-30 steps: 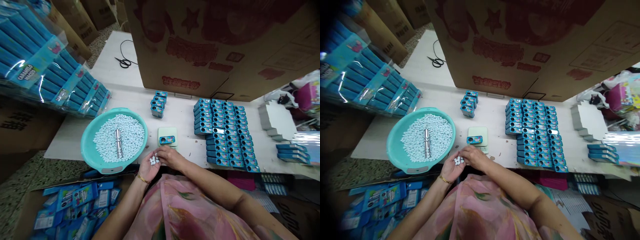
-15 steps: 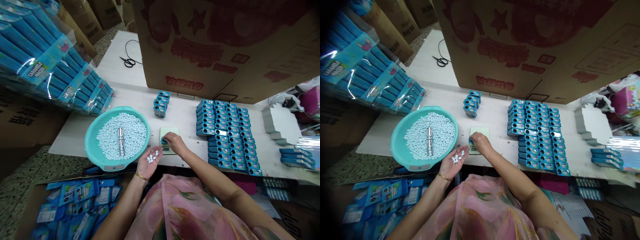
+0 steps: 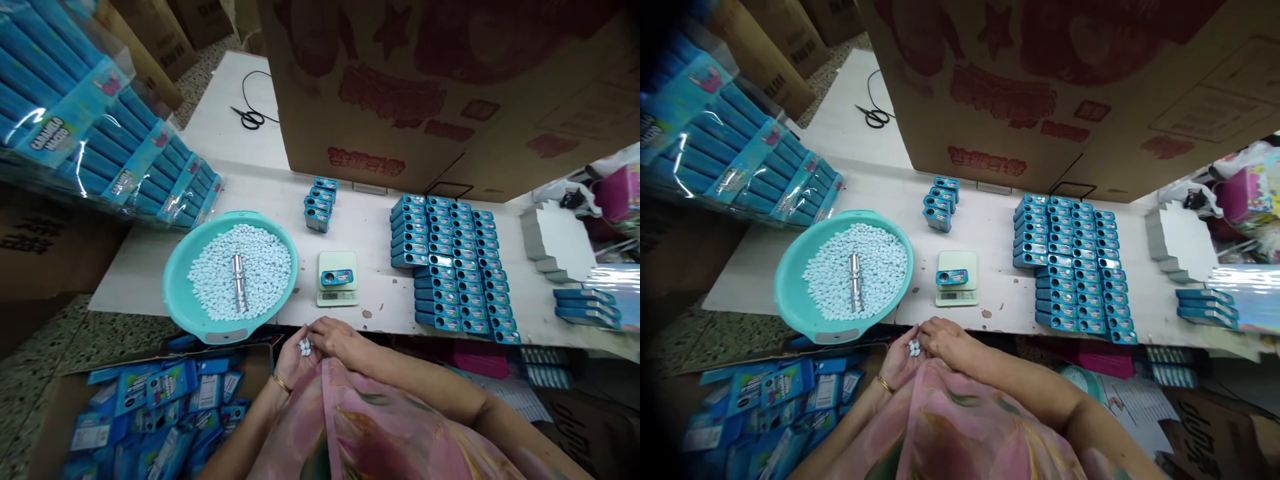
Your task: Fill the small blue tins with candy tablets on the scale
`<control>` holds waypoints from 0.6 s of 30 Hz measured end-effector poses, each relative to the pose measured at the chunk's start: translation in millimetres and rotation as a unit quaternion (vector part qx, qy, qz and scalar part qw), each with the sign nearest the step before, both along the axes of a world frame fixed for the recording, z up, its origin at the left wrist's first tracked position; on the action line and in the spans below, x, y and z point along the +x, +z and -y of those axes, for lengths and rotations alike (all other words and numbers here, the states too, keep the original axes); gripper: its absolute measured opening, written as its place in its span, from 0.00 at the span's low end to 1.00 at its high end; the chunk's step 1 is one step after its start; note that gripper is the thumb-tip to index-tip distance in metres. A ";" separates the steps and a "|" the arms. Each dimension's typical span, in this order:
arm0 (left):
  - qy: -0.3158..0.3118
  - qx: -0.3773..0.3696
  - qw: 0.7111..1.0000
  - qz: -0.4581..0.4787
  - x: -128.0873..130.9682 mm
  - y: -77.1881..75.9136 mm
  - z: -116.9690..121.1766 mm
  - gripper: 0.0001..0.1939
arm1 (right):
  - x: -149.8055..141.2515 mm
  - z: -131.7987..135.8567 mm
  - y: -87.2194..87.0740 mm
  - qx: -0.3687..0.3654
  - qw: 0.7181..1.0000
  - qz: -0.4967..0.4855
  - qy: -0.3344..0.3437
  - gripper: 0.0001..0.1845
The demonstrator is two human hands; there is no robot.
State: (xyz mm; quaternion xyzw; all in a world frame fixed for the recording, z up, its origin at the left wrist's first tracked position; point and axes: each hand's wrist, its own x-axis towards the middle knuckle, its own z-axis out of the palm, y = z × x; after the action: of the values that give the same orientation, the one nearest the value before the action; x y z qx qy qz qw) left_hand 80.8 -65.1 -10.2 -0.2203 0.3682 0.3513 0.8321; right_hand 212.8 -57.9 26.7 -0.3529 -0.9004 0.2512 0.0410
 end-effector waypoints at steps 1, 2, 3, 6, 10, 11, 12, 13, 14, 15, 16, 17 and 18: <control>-0.003 -0.005 1.000 -0.001 0.0 0.9 1.6 0.13 | -0.4 0.1 -0.6 -0.010 1.000 0.005 0.012 0.10; -0.006 -0.009 1.000 -0.005 -0.3 1.8 2.6 0.13 | -0.4 -0.5 -1.4 -0.018 1.000 0.007 0.021 0.10; -0.009 -0.011 1.000 -0.011 -0.7 2.7 3.1 0.13 | 0.0 -1.4 -1.9 -0.022 0.999 0.008 0.026 0.10; -0.016 -0.003 1.000 -0.022 -2.0 4.4 3.0 0.11 | 1.3 -3.5 -1.2 -0.019 0.999 0.015 0.023 0.07; -0.027 0.013 0.999 -0.022 -1.9 3.6 2.0 0.10 | 2.3 -1.6 -2.4 -0.003 0.999 0.042 0.011 0.07; -0.033 0.014 0.999 -0.027 -1.8 2.7 2.1 0.10 | 2.8 -0.3 -4.4 0.002 0.999 0.044 0.011 0.07; -0.039 0.015 0.999 -0.031 -1.7 1.7 2.4 0.10 | 3.6 1.2 -6.9 0.007 0.999 0.042 0.013 0.07; -0.043 0.018 0.998 -0.033 -1.8 0.5 2.9 0.10 | 4.7 2.7 -9.5 0.012 0.999 0.035 0.014 0.07; -0.045 0.021 0.998 -0.033 -2.0 -0.8 3.5 0.10 | 6.0 4.1 -11.8 0.017 0.999 0.025 0.014 0.07; -0.046 0.024 0.998 -0.029 -2.2 -1.9 4.1 0.10 | 7.5 4.9 -13.4 0.021 1.000 0.012 0.014 0.07; -0.047 0.027 0.998 -0.024 -2.4 -2.8 4.3 0.10 | 9.3 4.9 -14.3 0.022 1.000 -0.005 0.017 0.07; -0.046 0.029 0.998 -0.019 -2.3 -3.1 4.0 0.10 | 11.3 3.9 -14.2 0.021 0.999 -0.022 0.019 0.06; -0.045 0.032 0.998 -0.015 -2.0 -2.8 2.8 0.10 | 13.5 1.3 -13.4 0.015 0.999 -0.042 0.015 0.06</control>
State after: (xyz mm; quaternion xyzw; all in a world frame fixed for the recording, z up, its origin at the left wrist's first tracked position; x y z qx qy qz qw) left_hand 78.8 -68.0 -13.0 -0.1718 0.3784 0.3282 0.8483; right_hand 226.3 -59.3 13.3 -0.3280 -0.9068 0.2524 0.0803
